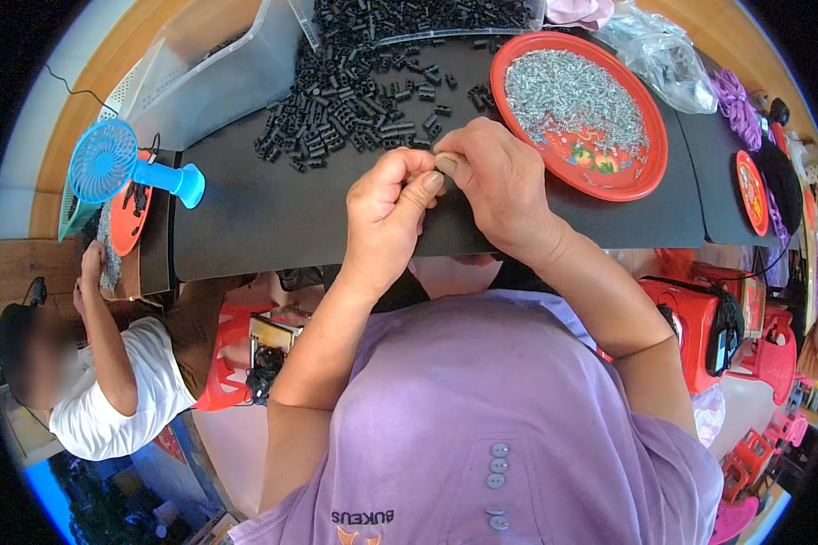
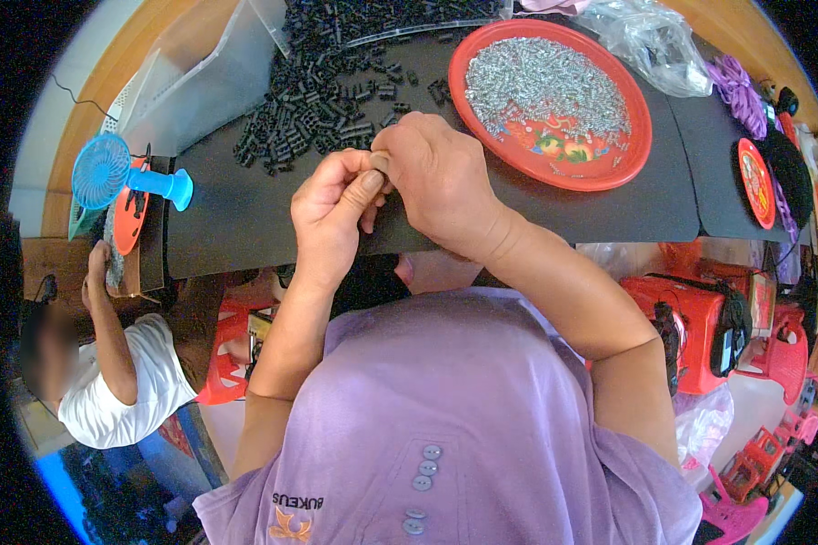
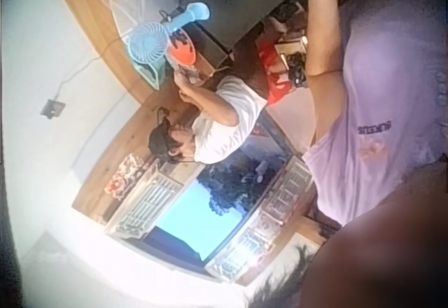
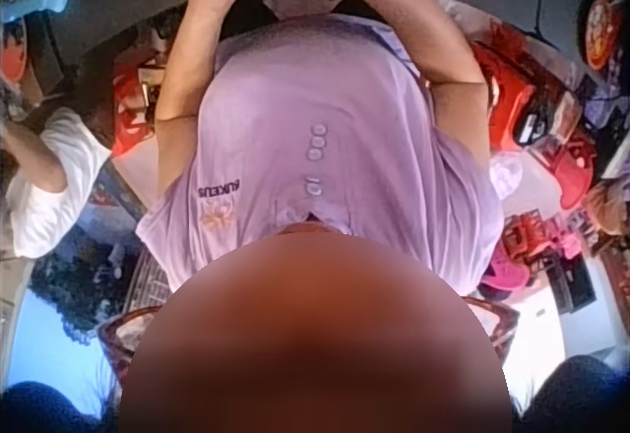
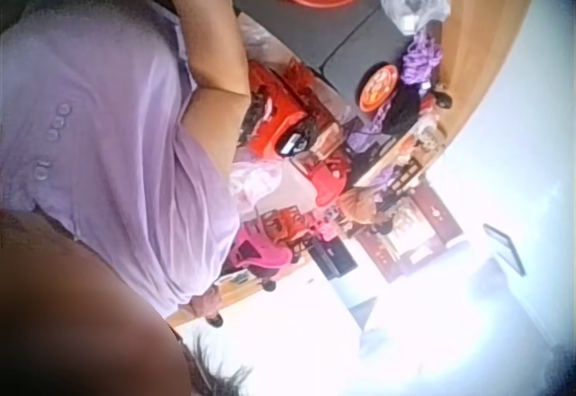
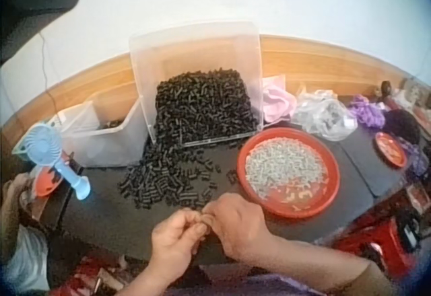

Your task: The person assembles components by picking small metal pins from a plate, taking black plastic pieces, and inserting the pins into the plastic pieces by hand.

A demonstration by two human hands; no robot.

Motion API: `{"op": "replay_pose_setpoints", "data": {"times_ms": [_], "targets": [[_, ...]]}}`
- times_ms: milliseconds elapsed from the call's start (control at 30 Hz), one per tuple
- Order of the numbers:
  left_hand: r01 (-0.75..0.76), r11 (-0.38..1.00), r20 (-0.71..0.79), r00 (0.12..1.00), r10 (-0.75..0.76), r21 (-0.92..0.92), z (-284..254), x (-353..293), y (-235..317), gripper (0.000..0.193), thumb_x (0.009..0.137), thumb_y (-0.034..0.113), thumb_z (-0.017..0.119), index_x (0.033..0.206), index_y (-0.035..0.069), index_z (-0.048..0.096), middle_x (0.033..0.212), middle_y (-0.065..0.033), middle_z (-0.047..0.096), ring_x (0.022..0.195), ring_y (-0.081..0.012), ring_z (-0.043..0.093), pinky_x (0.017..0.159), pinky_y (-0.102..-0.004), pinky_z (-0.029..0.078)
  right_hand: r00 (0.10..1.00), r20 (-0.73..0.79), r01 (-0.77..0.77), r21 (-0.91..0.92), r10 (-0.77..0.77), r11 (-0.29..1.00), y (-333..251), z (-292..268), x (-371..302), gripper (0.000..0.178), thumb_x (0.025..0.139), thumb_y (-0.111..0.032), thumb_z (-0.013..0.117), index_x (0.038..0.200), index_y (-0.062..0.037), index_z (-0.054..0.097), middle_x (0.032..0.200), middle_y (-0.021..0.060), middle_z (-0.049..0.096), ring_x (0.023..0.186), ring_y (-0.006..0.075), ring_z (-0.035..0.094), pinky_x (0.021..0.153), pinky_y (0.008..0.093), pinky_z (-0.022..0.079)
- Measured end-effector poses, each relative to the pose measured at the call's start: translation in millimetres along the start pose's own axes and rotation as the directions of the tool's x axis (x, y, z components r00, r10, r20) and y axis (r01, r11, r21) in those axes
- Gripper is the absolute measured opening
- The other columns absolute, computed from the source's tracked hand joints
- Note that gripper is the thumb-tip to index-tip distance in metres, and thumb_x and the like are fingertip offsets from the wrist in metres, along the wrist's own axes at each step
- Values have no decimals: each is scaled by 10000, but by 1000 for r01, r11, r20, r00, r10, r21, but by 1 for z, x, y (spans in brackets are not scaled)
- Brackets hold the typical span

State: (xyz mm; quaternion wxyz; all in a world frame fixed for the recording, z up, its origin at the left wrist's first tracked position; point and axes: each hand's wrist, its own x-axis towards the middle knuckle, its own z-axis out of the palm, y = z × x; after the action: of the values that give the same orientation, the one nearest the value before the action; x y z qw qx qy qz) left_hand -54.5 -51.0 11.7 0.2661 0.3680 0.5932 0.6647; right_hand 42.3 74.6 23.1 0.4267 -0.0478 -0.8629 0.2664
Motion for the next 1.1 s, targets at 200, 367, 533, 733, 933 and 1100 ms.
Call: {"op": "replay_pose_setpoints", "data": {"times_ms": [200,367,533,733,933,1100], "targets": [[12,999,-13,1000,-12,-32,1,0,2,105,937,76,602,1014,9,628,804,-8,629,655,-43,535,505,-179,413,992,13,-128,140,128,982,1,-2,2,121,848,-107,658,922,-26,604,816,127,618,748,311,641,645,385,516],[25,997,-22,999,-26,-78,1,1,2,124,931,86,616,1027,9,631,808,-12,636,657,-44,546,492,-177,415,987,76,-157,197,144,968,4,-2,2,101,859,-81,647,935,-22,615,843,130,638,761,314,650,635,379,516],[6,1000,-11,1000,-6,-25,0,0,5,112,920,95,630,990,9,649,778,-9,637,626,-40,540,479,-177,407,962,110,-274,303,252,913,-1,-5,1,102,853,-93,650,916,-20,616,831,129,633,761,315,644,665,392,518],[127,991,-22,992,-128,-44,-3,-1,9,124,899,116,625,948,8,662,738,-10,631,596,-42,531,489,-182,401,987,29,158,-82,-156,984,-6,-5,0,105,833,-91,654,902,-25,610,809,117,612,745,314,620,644,383,513],[42,998,9,999,-41,-41,-4,-2,9,131,897,115,612,927,-6,653,722,-18,620,590,-65,531,532,-221,421,896,177,-444,362,407,820,-8,-9,3,137,858,-153,663,876,-20,636,731,119,611,655,210,608,594,316,477],[30,995,-6,1000,-30,-99,-3,-2,7,150,929,107,589,965,-29,639,753,-56,625,585,-72,534,449,-180,379,827,79,-529,445,557,723,2,-18,7,158,910,-181,617,889,-29,656,695,11,600,634,58,538,546,243,430]]}}
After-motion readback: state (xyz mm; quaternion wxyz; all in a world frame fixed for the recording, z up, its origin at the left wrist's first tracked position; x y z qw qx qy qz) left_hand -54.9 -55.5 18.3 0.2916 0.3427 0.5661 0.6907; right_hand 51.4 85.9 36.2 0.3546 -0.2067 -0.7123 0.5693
